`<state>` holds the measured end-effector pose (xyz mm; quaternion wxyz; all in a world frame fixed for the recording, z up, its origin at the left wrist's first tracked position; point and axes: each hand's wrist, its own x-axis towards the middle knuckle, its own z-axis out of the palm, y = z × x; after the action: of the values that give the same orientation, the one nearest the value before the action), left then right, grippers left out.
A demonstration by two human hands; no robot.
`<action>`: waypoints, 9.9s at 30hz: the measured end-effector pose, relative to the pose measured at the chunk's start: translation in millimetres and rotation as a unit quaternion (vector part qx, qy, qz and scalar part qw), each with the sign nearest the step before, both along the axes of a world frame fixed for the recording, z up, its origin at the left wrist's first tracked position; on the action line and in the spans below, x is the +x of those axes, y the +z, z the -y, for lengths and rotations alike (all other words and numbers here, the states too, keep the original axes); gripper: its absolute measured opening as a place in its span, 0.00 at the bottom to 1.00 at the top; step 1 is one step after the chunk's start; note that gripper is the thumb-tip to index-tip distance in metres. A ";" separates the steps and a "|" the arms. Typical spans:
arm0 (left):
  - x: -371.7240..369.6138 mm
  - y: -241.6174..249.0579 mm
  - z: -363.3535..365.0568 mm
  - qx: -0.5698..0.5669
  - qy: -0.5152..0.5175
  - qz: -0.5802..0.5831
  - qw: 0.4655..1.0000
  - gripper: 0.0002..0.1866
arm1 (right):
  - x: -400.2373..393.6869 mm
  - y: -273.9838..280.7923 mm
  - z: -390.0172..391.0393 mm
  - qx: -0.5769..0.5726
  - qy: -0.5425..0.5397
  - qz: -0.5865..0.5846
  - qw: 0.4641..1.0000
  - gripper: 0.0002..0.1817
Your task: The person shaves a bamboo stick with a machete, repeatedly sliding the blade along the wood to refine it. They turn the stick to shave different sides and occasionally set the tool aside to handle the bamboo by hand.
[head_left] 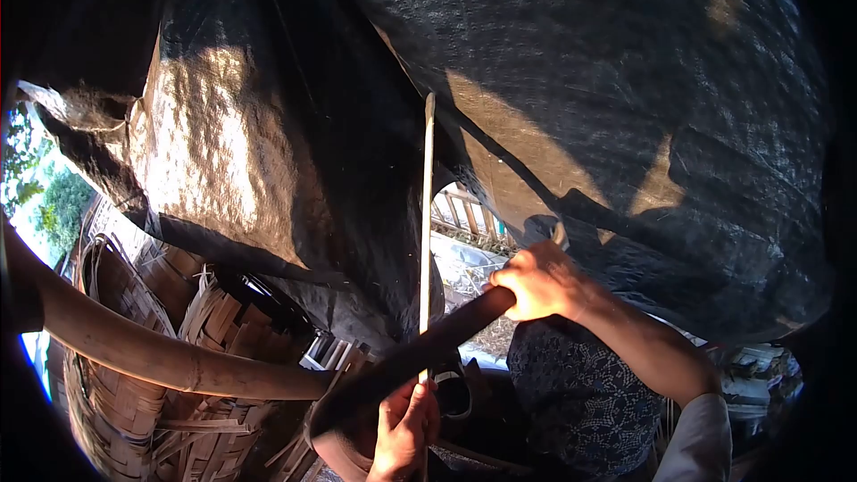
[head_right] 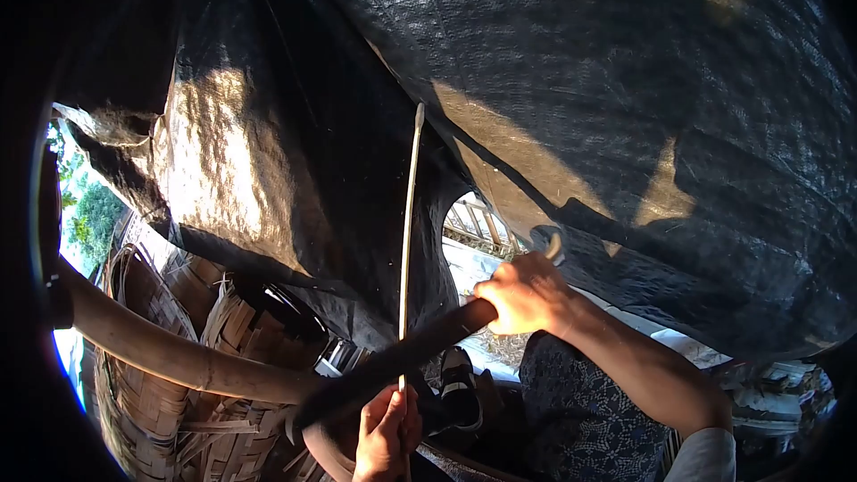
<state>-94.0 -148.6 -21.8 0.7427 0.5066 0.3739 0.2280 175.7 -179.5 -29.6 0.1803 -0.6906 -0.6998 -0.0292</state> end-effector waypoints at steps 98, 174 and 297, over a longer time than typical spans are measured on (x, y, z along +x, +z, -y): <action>-47.8 -29.3 1.9 0.399 -0.090 -0.090 0.908 0.24 | 2.9 -25.8 -12.6 -0.037 -0.387 -0.247 0.888 0.20; 69.9 56.3 -102.8 0.051 -0.167 0.084 0.981 0.24 | -41.2 6.0 3.9 0.110 -0.106 -0.502 0.851 0.22; 98.9 16.6 -84.3 0.280 -0.283 0.109 0.911 0.15 | 85.6 -94.0 56.1 -0.562 -0.379 -0.072 0.732 0.13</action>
<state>4.9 -64.2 -5.2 0.6395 0.7507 0.0522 0.1572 261.3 -235.6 -123.6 -0.2173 -0.8739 -0.2537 0.3531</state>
